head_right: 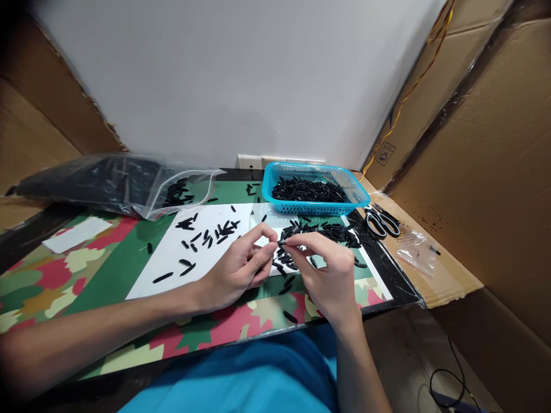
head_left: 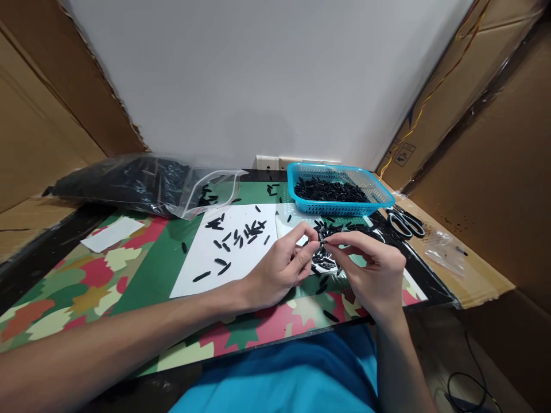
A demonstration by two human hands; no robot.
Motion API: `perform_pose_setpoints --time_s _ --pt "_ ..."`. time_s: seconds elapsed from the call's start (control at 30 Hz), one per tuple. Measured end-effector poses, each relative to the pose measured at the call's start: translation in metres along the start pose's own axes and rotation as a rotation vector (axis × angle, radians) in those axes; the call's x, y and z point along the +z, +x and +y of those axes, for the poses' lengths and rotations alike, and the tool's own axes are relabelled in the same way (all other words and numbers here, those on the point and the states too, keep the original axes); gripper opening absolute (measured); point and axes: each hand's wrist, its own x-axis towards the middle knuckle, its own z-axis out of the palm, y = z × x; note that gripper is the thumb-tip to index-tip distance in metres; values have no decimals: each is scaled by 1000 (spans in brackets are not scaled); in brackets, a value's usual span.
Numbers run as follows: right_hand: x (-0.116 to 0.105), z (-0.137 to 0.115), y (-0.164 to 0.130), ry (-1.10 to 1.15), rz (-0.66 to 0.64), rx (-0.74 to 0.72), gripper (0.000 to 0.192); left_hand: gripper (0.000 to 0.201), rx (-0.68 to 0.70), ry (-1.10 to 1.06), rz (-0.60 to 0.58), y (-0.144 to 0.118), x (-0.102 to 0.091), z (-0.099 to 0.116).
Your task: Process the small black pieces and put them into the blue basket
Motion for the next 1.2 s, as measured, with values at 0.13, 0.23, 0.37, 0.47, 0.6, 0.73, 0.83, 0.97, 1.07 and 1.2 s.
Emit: perform_pose_setpoints --time_s 0.13,0.23,0.37,0.47,0.6,0.73,0.83,0.97,1.07,1.2 --pt "1 1 -1 -24 5 -38 16 27 31 49 0 -2 0 0" --pt "-1 0 -2 -63 -12 -111 22 26 52 84 8 -3 0 -1" --pt "-3 -1 -1 -120 -50 -185 23 26 70 114 8 -3 0 -2" --pt "-3 -1 -1 -173 -97 -165 21 26 77 130 7 -3 0 -2" --pt "-1 2 -3 -153 -83 -98 21 26 64 118 14 -2 1 -1" --pt "-1 4 -5 -12 14 -35 19 28 48 56 18 -2 1 -1" --pt "-1 4 -6 60 68 -4 17 30 40 55 31 -2 2 -1" --pt "-1 4 -5 63 66 1 14 32 34 43 37 -1 3 0" --pt "-1 4 -4 34 40 -17 16 32 15 12 53 -1 3 1" --pt "-1 4 -3 -4 20 -45 19 32 6 -8 45 -1 3 3"
